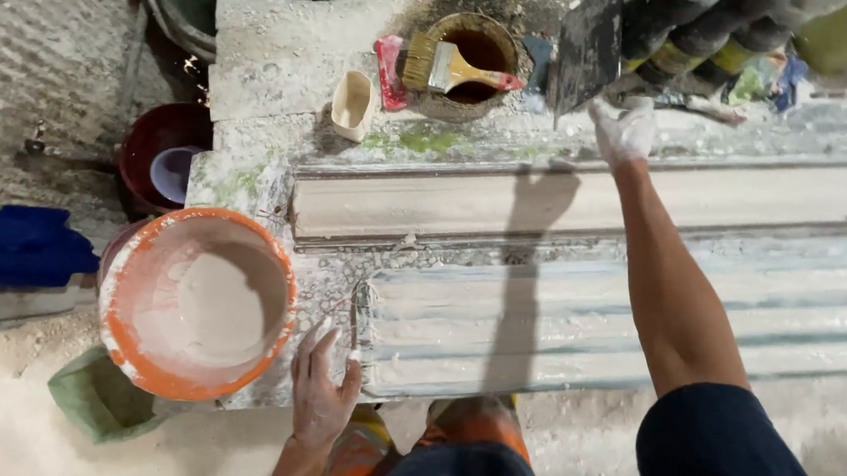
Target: Applying and smoothing plaster material over a decorative architectural mold.
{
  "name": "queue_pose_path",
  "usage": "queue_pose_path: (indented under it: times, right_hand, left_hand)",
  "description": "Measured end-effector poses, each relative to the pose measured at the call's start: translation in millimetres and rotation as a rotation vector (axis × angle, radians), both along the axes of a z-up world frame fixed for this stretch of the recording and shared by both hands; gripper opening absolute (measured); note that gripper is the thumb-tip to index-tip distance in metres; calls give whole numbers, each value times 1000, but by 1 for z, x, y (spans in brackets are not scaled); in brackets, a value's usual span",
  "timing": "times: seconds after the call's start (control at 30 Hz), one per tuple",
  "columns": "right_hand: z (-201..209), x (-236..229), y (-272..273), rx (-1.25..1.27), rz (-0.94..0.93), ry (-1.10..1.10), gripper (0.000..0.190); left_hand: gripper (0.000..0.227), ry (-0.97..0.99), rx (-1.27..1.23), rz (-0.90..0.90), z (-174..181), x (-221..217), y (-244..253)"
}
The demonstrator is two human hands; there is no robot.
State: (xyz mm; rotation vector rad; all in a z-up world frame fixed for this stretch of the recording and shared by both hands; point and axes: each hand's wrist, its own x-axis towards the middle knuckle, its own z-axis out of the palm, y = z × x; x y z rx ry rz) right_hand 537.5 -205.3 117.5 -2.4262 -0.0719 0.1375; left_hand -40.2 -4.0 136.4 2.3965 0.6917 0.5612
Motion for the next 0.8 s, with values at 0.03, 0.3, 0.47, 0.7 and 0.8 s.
queue_pose_path:
  times: [0.03,0.3,0.47,0.7,0.8]
  right_hand:
    - [-22,40,-1,28,3,-87,61]
    - [-113,144,0,237,50,159,36]
    - [-6,-36,-47,-6,431,-206,44]
    - [-2,-106,-13,23,1723,-731,66]
    - [-18,-124,42,191,2107,-626,47]
  left_hand:
    - [58,-1,24,64,5,5,-8]
    - [52,31,-166,497,-11,45,-156]
    - [49,-21,-25,411,29,86,-211]
    - [77,155,331,445,30,136,-216]
    - [99,223,202,511,25,153,-207]
